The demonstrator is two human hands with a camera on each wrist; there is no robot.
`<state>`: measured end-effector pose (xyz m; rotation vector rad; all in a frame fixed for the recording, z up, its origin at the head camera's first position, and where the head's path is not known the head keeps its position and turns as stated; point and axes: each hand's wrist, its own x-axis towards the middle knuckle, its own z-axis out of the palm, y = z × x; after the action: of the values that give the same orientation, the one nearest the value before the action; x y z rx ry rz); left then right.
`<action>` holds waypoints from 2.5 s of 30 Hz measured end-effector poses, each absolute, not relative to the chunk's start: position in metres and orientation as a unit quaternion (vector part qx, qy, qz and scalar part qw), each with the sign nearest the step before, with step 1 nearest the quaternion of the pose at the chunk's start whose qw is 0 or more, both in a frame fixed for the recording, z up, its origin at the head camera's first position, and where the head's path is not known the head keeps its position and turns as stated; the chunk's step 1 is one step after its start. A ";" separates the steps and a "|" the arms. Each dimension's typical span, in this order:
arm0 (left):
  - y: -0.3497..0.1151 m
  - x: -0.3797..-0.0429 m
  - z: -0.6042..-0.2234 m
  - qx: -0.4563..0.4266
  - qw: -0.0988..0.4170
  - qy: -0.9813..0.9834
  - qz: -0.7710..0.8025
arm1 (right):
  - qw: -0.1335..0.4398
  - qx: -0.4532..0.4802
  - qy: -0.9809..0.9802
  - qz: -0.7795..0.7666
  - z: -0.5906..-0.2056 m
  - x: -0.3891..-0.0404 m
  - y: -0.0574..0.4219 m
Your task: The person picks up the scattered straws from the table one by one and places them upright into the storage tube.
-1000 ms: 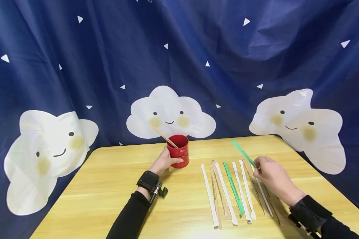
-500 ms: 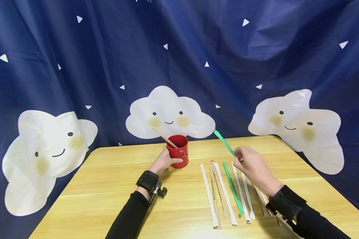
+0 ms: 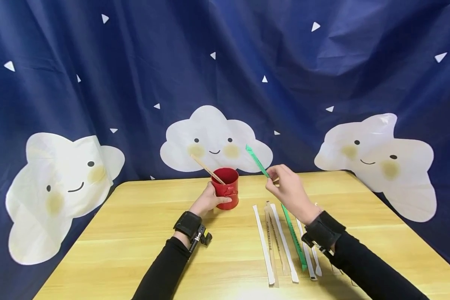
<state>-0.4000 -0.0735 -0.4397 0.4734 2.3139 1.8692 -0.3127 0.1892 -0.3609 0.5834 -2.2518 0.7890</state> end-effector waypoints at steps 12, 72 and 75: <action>-0.072 -0.399 -0.438 0.151 0.068 0.768 0.619 | 0.385 0.246 -0.820 0.344 -0.355 -0.344 0.150; -0.072 -0.404 -0.441 0.167 0.062 0.770 0.612 | 0.273 0.217 -0.801 0.486 -0.347 -0.388 0.100; -0.072 -0.404 -0.441 0.163 0.064 0.775 0.608 | 0.273 0.216 -0.808 0.474 -0.346 -0.386 0.106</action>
<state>-0.4038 -0.0718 -0.4406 0.4917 2.3394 1.8351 -0.3863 0.1055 -0.3460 0.5818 -2.1750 1.2763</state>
